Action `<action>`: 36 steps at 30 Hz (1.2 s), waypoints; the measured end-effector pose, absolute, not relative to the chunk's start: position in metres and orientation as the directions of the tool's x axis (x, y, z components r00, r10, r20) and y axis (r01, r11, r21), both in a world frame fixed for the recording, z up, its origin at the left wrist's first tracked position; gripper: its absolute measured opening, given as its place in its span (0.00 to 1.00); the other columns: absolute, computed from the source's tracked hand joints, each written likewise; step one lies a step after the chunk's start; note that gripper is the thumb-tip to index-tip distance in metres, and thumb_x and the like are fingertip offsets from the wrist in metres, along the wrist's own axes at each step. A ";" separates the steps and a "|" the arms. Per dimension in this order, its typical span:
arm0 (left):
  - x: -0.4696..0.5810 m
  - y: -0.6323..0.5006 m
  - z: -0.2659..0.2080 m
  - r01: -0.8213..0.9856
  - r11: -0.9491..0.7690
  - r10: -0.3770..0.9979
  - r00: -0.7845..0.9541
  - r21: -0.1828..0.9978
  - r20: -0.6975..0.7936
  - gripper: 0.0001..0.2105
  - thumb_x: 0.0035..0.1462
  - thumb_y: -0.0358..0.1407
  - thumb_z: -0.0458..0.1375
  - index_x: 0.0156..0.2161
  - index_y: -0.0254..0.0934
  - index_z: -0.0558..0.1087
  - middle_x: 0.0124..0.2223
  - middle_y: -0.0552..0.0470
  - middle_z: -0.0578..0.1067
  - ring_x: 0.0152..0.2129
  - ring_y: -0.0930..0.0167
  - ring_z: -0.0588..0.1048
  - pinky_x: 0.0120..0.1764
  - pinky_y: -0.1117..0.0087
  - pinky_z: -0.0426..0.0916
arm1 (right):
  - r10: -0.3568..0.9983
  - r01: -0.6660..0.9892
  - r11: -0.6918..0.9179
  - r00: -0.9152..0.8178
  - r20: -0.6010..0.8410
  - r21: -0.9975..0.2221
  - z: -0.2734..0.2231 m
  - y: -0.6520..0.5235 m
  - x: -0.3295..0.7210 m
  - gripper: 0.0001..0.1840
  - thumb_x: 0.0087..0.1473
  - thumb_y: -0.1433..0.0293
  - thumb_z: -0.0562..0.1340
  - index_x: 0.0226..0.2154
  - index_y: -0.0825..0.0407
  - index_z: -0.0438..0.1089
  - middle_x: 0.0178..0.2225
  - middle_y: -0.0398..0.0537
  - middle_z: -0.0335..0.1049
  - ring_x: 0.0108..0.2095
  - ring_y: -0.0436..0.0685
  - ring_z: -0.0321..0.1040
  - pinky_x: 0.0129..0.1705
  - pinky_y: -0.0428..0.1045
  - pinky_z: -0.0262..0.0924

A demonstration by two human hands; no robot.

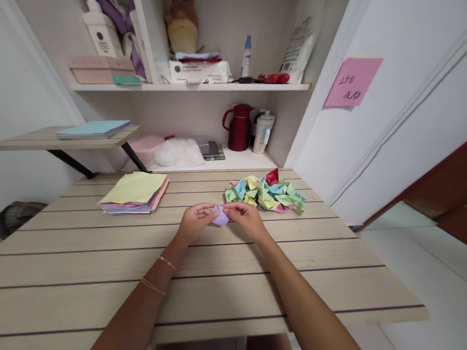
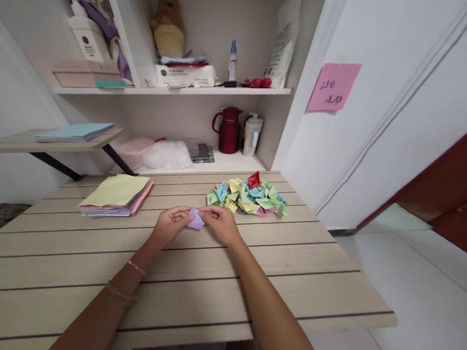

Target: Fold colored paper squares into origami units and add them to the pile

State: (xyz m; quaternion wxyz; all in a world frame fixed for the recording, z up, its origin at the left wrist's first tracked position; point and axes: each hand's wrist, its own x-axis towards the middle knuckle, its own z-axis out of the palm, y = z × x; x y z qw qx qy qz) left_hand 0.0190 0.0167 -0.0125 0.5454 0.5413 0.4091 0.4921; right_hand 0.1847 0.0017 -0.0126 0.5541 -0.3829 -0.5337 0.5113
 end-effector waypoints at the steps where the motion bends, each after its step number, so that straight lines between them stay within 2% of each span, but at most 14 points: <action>1: 0.020 0.017 -0.015 -0.085 -0.073 0.979 0.183 0.994 0.088 0.16 0.36 0.36 0.66 0.33 0.32 0.74 0.23 0.52 0.75 0.22 0.72 0.74 0.29 0.71 0.69 | 0.975 -0.142 0.184 -0.098 0.199 -0.973 -0.013 0.002 0.185 0.13 0.39 0.64 0.66 0.30 0.52 0.75 0.24 0.44 0.73 0.25 0.52 0.67 0.30 0.47 0.61; 6: 0.021 0.019 -0.015 -0.100 -0.061 0.984 0.160 0.993 0.076 0.13 0.35 0.35 0.66 0.30 0.33 0.73 0.25 0.52 0.75 0.23 0.73 0.73 0.29 0.74 0.68 | 0.973 -0.117 0.186 -0.114 0.199 -0.976 -0.013 0.000 0.184 0.18 0.39 0.65 0.66 0.37 0.52 0.72 0.20 0.41 0.70 0.22 0.50 0.65 0.27 0.46 0.60; 10: 0.018 0.019 -0.010 -0.143 -0.049 0.982 0.172 0.988 0.074 0.17 0.38 0.35 0.65 0.37 0.34 0.73 0.23 0.54 0.74 0.20 0.74 0.72 0.26 0.75 0.66 | 0.956 -0.095 0.236 -0.157 0.249 -0.967 -0.010 -0.002 0.183 0.20 0.38 0.65 0.67 0.38 0.51 0.70 0.23 0.42 0.71 0.24 0.51 0.66 0.28 0.46 0.61; 14: 0.015 0.019 -0.011 -0.201 0.006 0.979 0.199 0.980 0.035 0.12 0.39 0.34 0.63 0.33 0.32 0.75 0.27 0.50 0.76 0.22 0.73 0.72 0.27 0.74 0.65 | 0.888 0.078 0.430 -0.218 0.405 -0.899 -0.010 -0.004 0.182 0.19 0.39 0.65 0.68 0.38 0.48 0.73 0.31 0.46 0.72 0.27 0.52 0.66 0.31 0.48 0.62; 17: 0.015 0.018 -0.012 -0.212 0.048 0.972 0.233 0.976 0.003 0.12 0.39 0.34 0.64 0.33 0.31 0.76 0.32 0.47 0.77 0.26 0.71 0.73 0.30 0.73 0.66 | 0.821 0.237 0.569 -0.213 0.529 -0.787 -0.010 -0.005 0.182 0.13 0.43 0.65 0.66 0.36 0.47 0.74 0.30 0.47 0.71 0.27 0.53 0.64 0.33 0.48 0.60; 19: 0.015 0.018 -0.013 -0.187 0.067 0.960 0.281 0.980 -0.012 0.14 0.42 0.37 0.62 0.35 0.30 0.76 0.33 0.46 0.77 0.26 0.72 0.73 0.29 0.73 0.65 | 0.796 0.305 0.604 -0.175 0.580 -0.737 -0.010 -0.005 0.184 0.10 0.46 0.66 0.64 0.35 0.47 0.75 0.28 0.47 0.69 0.27 0.52 0.63 0.31 0.48 0.59; 22: 0.016 0.019 -0.015 -0.150 0.075 0.937 0.350 0.986 -0.018 0.17 0.45 0.41 0.60 0.37 0.29 0.75 0.30 0.46 0.76 0.23 0.73 0.73 0.27 0.74 0.64 | 0.792 0.346 0.595 -0.097 0.603 -0.725 -0.007 -0.005 0.186 0.09 0.48 0.65 0.63 0.33 0.49 0.75 0.26 0.46 0.66 0.26 0.51 0.61 0.28 0.46 0.58; 26: 0.017 0.021 -0.019 -0.114 0.063 0.908 0.420 0.991 -0.009 0.17 0.45 0.43 0.60 0.35 0.28 0.74 0.27 0.44 0.76 0.23 0.70 0.74 0.28 0.71 0.66 | 0.841 0.300 0.526 -0.050 0.538 -0.795 -0.006 -0.003 0.187 0.11 0.46 0.63 0.64 0.32 0.51 0.74 0.24 0.45 0.64 0.24 0.50 0.59 0.25 0.45 0.56; 30: 0.018 0.017 -0.018 -0.098 0.111 0.871 0.490 0.989 -0.050 0.19 0.47 0.44 0.58 0.36 0.27 0.73 0.29 0.41 0.77 0.25 0.66 0.76 0.30 0.68 0.69 | 0.930 0.163 0.367 -0.066 0.361 -0.916 -0.011 -0.001 0.186 0.14 0.45 0.60 0.63 0.30 0.54 0.72 0.17 0.39 0.59 0.18 0.47 0.54 0.21 0.43 0.51; 33: 0.019 0.012 -0.014 -0.083 0.152 0.836 0.543 0.985 -0.083 0.20 0.49 0.46 0.56 0.35 0.27 0.73 0.29 0.39 0.77 0.27 0.65 0.77 0.32 0.66 0.70 | 0.955 0.091 0.284 -0.120 0.273 -0.954 -0.014 0.001 0.187 0.15 0.44 0.58 0.62 0.26 0.55 0.70 0.14 0.36 0.55 0.16 0.45 0.49 0.18 0.43 0.45; 36: 0.018 0.010 -0.011 -0.052 0.150 0.801 0.592 0.987 -0.090 0.19 0.48 0.45 0.57 0.34 0.27 0.73 0.29 0.41 0.78 0.27 0.65 0.77 0.33 0.66 0.70 | 0.954 0.033 0.241 -0.192 0.230 -0.970 -0.014 0.002 0.188 0.17 0.45 0.57 0.61 0.26 0.55 0.70 0.14 0.36 0.54 0.15 0.45 0.47 0.16 0.42 0.41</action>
